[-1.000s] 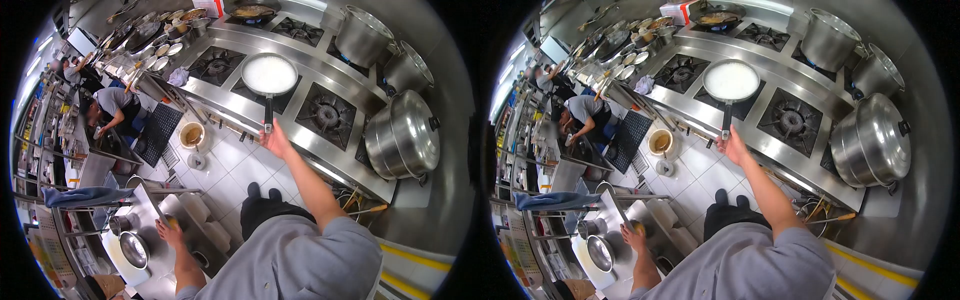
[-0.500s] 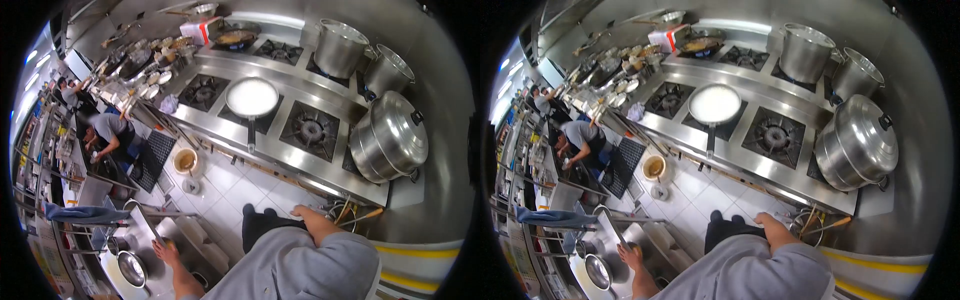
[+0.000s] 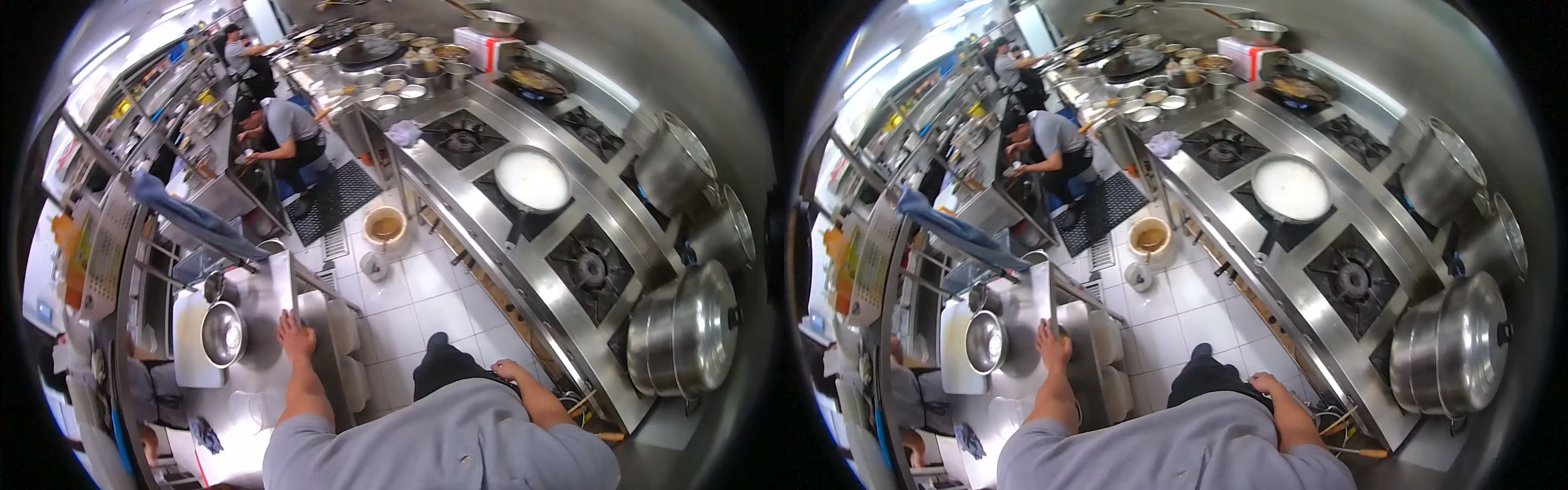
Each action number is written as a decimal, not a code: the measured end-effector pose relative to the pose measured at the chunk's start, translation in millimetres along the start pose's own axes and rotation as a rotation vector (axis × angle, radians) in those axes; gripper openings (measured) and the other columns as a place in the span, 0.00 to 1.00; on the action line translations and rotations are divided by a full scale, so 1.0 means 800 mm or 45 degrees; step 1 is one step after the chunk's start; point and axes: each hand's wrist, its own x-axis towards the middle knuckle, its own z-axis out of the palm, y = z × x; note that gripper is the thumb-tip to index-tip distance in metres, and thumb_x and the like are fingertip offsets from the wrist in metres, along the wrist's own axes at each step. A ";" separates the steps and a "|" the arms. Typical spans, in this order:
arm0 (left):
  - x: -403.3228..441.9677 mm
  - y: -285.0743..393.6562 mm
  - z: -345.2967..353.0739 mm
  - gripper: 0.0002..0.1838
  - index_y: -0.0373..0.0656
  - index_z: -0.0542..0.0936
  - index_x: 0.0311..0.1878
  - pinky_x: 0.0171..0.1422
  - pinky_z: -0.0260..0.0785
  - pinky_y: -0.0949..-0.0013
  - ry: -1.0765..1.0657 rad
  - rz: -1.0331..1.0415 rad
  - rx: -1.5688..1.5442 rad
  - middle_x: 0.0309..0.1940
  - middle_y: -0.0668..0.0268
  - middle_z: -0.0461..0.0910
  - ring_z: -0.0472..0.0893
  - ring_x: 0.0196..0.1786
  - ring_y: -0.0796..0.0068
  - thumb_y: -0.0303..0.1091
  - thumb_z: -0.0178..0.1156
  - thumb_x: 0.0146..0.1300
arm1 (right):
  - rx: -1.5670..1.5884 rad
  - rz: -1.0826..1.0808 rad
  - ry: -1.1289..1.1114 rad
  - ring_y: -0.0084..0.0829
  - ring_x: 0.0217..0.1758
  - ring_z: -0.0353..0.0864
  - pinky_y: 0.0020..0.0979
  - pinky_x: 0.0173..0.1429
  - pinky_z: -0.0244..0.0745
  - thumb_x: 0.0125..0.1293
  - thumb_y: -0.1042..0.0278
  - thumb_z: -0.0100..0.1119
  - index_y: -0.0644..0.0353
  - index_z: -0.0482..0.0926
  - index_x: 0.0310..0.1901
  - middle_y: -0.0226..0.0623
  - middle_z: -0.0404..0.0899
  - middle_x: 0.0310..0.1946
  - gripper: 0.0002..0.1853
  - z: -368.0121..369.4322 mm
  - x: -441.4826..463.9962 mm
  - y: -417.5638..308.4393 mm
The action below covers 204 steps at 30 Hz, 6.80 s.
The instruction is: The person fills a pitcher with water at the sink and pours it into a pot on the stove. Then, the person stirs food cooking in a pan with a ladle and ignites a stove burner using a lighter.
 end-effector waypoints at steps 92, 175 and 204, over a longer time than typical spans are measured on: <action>0.008 -0.016 -0.004 0.40 0.51 0.58 0.73 0.78 0.45 0.52 -0.087 -0.043 -0.023 0.75 0.59 0.53 0.54 0.76 0.58 0.43 0.56 0.55 | -0.195 -0.079 -0.097 0.32 0.32 0.83 0.36 0.32 0.77 0.69 0.55 0.49 0.54 0.76 0.50 0.38 0.83 0.36 0.15 -0.010 0.059 -0.034; 0.008 -0.020 0.006 0.40 0.52 0.59 0.72 0.77 0.47 0.51 -0.047 -0.030 -0.029 0.74 0.61 0.54 0.55 0.75 0.57 0.43 0.57 0.54 | -0.170 -0.104 -0.037 0.30 0.27 0.83 0.33 0.29 0.77 0.66 0.56 0.52 0.57 0.80 0.47 0.39 0.84 0.29 0.16 -0.009 0.053 -0.048; 0.009 -0.021 0.010 0.40 0.52 0.60 0.71 0.77 0.46 0.50 -0.062 -0.059 -0.020 0.74 0.61 0.53 0.55 0.75 0.56 0.43 0.58 0.53 | -0.235 -0.078 -0.127 0.32 0.33 0.84 0.36 0.33 0.78 0.68 0.56 0.49 0.55 0.75 0.52 0.40 0.84 0.36 0.16 -0.016 0.064 -0.043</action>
